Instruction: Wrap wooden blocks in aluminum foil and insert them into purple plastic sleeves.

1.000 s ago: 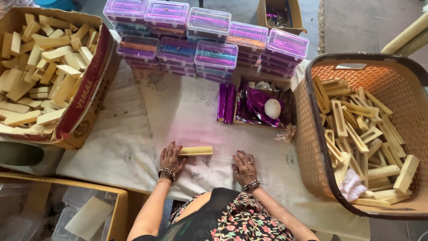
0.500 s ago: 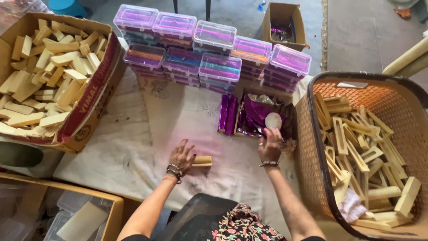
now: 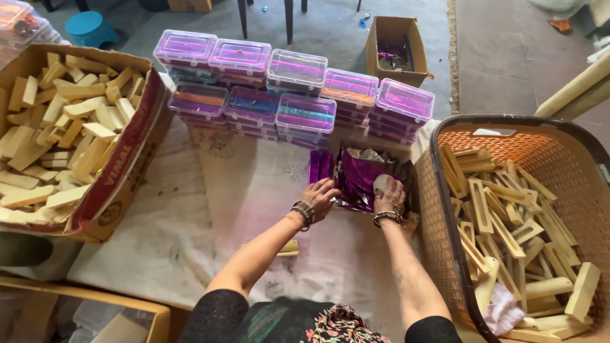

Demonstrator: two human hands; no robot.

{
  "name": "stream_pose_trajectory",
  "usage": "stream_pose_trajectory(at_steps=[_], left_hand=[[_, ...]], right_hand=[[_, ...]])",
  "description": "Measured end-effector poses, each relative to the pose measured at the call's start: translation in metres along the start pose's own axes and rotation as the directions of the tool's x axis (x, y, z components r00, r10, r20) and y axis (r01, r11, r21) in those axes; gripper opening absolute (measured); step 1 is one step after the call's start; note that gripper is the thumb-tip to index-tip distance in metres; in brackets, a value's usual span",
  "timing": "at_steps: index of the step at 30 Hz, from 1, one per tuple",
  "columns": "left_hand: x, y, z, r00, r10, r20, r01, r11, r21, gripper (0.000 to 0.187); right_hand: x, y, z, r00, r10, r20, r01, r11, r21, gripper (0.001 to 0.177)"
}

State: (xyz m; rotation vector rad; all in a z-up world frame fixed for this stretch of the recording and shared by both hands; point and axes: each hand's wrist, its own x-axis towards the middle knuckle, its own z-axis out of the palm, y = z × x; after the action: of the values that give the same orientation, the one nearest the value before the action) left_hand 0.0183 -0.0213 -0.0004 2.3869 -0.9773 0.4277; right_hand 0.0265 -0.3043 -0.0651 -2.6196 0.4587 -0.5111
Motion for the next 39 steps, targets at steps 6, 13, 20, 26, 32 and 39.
stream_pose_trajectory(at_steps=[6,13,20,26,32,39], left_hand=[[0.064,0.006,0.039,0.966,-0.025,0.256,-0.035,0.973,0.226,0.057],[0.108,0.016,0.036,0.822,-0.224,0.523,-0.031,0.900,0.434,0.051],[0.108,0.000,0.056,0.883,-0.168,0.438,-0.054,0.891,0.450,0.035],[0.098,0.000,0.029,0.960,-0.064,0.274,-0.055,0.911,0.408,0.028],[0.073,-0.001,0.009,0.979,0.089,0.184,-0.156,0.906,0.394,0.026],[0.031,0.009,-0.011,0.984,0.168,0.067,-0.180,0.920,0.348,0.020]], right_hand=[[0.002,-0.012,-0.007,0.994,0.086,0.067,-0.079,0.992,-0.096,0.072],[-0.001,-0.009,-0.010,0.985,0.108,0.136,-0.094,0.990,-0.106,0.084],[-0.003,-0.008,-0.011,0.996,0.062,0.058,-0.061,0.998,-0.019,0.083],[-0.003,-0.002,-0.003,0.993,0.083,0.082,-0.081,0.996,-0.031,0.087],[-0.002,0.010,0.011,0.998,0.047,0.042,-0.047,0.999,-0.003,0.082],[-0.002,0.014,0.018,1.000,0.030,-0.003,-0.030,1.000,-0.008,0.076]])
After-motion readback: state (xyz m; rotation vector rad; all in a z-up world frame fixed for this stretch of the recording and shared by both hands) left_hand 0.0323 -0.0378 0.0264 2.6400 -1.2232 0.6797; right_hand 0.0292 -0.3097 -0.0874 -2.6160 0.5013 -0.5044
